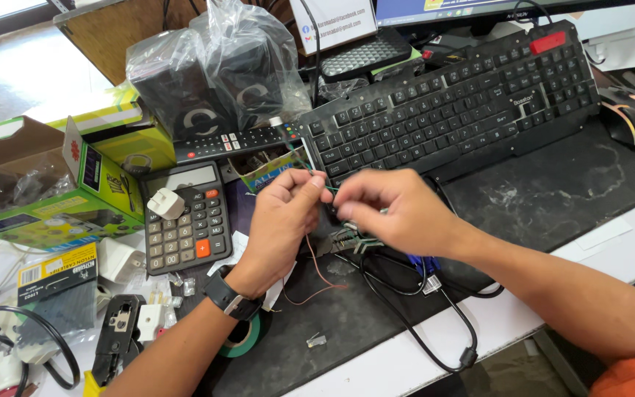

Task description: The person sits at a cluttered workbench and splices wires by hand, twisting stripped wire ends together and joining them to a small connector. They occasionally pick up and set down pliers and other cables while working through the wire bundle.

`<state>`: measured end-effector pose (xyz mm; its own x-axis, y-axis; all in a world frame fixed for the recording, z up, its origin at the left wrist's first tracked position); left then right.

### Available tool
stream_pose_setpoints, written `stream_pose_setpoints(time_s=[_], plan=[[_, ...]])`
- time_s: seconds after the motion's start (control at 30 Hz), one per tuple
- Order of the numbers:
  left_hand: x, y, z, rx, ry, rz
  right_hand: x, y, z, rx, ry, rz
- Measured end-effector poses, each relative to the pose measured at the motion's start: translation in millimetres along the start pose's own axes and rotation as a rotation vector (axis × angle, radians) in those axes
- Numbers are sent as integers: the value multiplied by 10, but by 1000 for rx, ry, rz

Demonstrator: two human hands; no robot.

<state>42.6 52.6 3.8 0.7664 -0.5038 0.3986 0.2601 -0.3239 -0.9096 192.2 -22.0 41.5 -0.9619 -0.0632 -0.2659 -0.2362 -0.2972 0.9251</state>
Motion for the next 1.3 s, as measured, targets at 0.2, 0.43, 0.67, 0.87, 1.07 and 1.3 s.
stream_pose_setpoints(time_s=[0.2,0.43,0.67,0.87,1.07,1.3], plan=[[116,66,-58,-4,130,8,-111,-154,93,133,-21,192],[148,55,-86,26,152,111,-116,-267,88,356,6,566],[187,3,-102,38,141,183,-129,-263,88,364,39,792],[280,-101,-199,214,121,357,-141,-190,73,344,51,315],[337,-167,-235,248,141,389,-166,-54,95,291,64,151],[219,-201,-218,180,-97,735,-215,-98,122,274,-22,103]])
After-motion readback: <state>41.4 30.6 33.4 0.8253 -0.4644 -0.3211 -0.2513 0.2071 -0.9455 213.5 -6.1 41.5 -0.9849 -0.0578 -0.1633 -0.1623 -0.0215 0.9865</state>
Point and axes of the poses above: each hand's wrist, its own z-axis towards the middle knuckle, its own x-axis out of the palm, y = z × x, the point moved 6 cm from there along z, towards the middle knuckle, and after that the axes turned 4 degrees about -x, right-handed, at the moved point
